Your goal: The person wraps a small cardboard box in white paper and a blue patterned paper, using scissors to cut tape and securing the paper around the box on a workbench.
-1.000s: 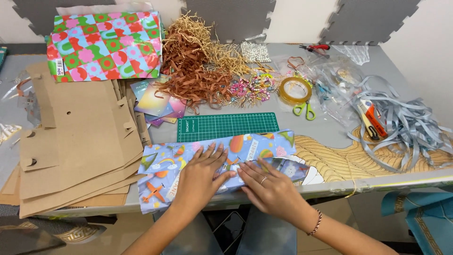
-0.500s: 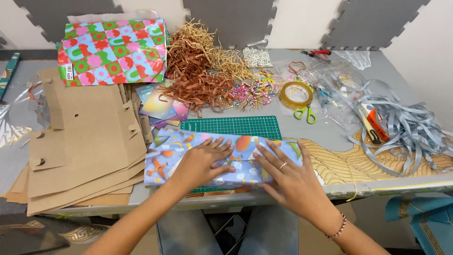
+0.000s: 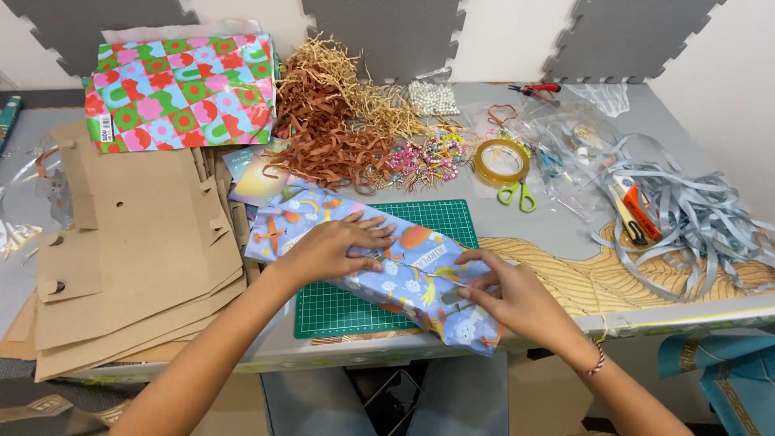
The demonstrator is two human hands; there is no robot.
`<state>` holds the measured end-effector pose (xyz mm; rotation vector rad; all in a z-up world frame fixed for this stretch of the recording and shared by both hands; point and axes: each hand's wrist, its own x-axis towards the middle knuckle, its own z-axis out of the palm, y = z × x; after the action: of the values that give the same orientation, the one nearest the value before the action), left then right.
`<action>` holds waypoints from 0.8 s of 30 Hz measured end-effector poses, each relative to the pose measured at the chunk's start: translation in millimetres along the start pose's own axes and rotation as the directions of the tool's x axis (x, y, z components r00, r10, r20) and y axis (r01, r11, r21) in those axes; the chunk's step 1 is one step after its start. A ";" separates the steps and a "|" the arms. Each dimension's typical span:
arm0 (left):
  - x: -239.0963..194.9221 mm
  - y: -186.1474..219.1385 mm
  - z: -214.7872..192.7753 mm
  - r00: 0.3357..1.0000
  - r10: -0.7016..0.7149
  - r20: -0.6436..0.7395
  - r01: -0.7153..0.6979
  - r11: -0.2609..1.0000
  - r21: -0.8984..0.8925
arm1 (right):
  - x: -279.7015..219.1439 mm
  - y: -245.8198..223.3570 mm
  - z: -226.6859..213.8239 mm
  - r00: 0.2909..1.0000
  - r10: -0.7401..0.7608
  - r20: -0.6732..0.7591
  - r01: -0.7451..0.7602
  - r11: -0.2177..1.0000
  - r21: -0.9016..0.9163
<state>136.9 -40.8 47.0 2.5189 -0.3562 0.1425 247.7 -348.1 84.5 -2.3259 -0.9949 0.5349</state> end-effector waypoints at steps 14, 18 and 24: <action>-0.1 4.9 1.2 0.991 -0.135 -0.010 0.133 0.985 -0.110 | 13.0 66.4 -25.5 0.802 -0.592 0.077 0.592 0.774 -0.224; 0.1 5.6 2.3 0.993 -0.119 -0.018 0.117 0.987 -0.108 | 18.6 76.7 -9.9 0.653 -0.757 0.012 0.666 0.567 -0.484; -1.5 8.3 0.5 0.993 -0.115 -0.042 0.109 0.987 -0.116 | 44.3 81.9 -17.5 0.681 -0.684 -0.262 0.673 0.726 -0.143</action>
<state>133.1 -47.3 50.8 2.4119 -0.1970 0.1347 329.4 -367.7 40.8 -1.7754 -1.5978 -0.1423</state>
